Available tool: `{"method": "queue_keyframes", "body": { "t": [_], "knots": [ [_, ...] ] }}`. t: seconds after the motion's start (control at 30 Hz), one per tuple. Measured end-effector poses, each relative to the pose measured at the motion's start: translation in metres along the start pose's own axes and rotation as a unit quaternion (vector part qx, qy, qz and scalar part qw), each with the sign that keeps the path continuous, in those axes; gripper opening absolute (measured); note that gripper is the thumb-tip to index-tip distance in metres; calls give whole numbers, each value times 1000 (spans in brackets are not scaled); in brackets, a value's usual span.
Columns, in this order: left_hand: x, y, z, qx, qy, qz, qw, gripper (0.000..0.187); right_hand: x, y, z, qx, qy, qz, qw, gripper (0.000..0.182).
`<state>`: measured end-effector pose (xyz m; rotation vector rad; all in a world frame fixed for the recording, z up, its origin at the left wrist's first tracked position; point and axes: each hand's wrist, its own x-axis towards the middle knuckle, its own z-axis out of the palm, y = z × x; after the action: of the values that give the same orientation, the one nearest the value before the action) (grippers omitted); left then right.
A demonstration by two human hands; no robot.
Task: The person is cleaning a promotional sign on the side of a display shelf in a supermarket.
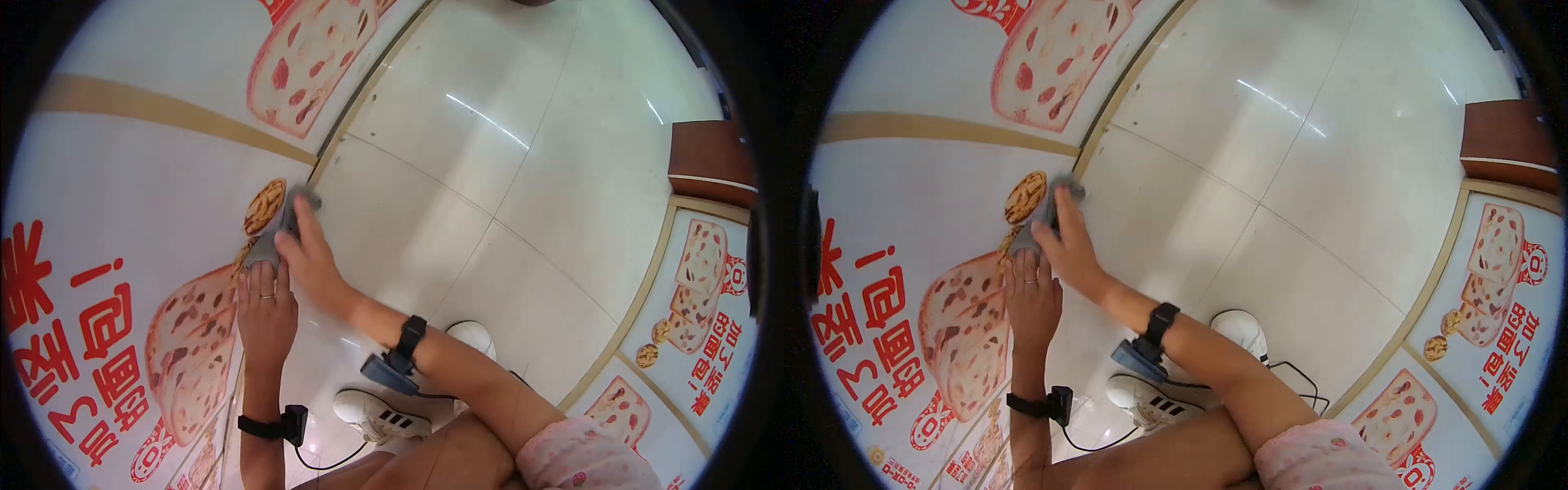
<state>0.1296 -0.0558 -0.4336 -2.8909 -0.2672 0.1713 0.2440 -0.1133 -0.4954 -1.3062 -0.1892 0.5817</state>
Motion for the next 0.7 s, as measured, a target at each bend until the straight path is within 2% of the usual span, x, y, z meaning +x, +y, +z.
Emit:
{"method": "queue_keyframes", "body": {
  "t": [0.27,0.33,0.37,0.4,0.47,0.57,0.63,0.7],
  "knots": [
    [4,-1,11,-14,37,-4,999,49,-26,13,12,-6,-75,4,997,70],
    [2,-1,8,-12,-6,-5,1000,48,-4,3,12,109,-1,99,989,70],
    [-2,0,4,-14,-14,-4,1000,48,0,-8,7,157,10,113,981,69],
    [-1,-1,1,-12,-24,-3,1000,48,-4,-7,6,157,9,114,981,69],
    [5,-2,3,-8,-23,-3,1000,48,-10,-3,4,53,-20,64,996,68],
    [6,1,11,-11,41,9,999,48,-22,3,8,34,-37,41,998,69],
    [8,1,9,-17,20,4,1000,49,-12,4,7,25,-52,34,998,69],
    [3,1,6,-25,-13,-1,1000,50,1,6,3,164,-16,86,982,70]
  ]
}}
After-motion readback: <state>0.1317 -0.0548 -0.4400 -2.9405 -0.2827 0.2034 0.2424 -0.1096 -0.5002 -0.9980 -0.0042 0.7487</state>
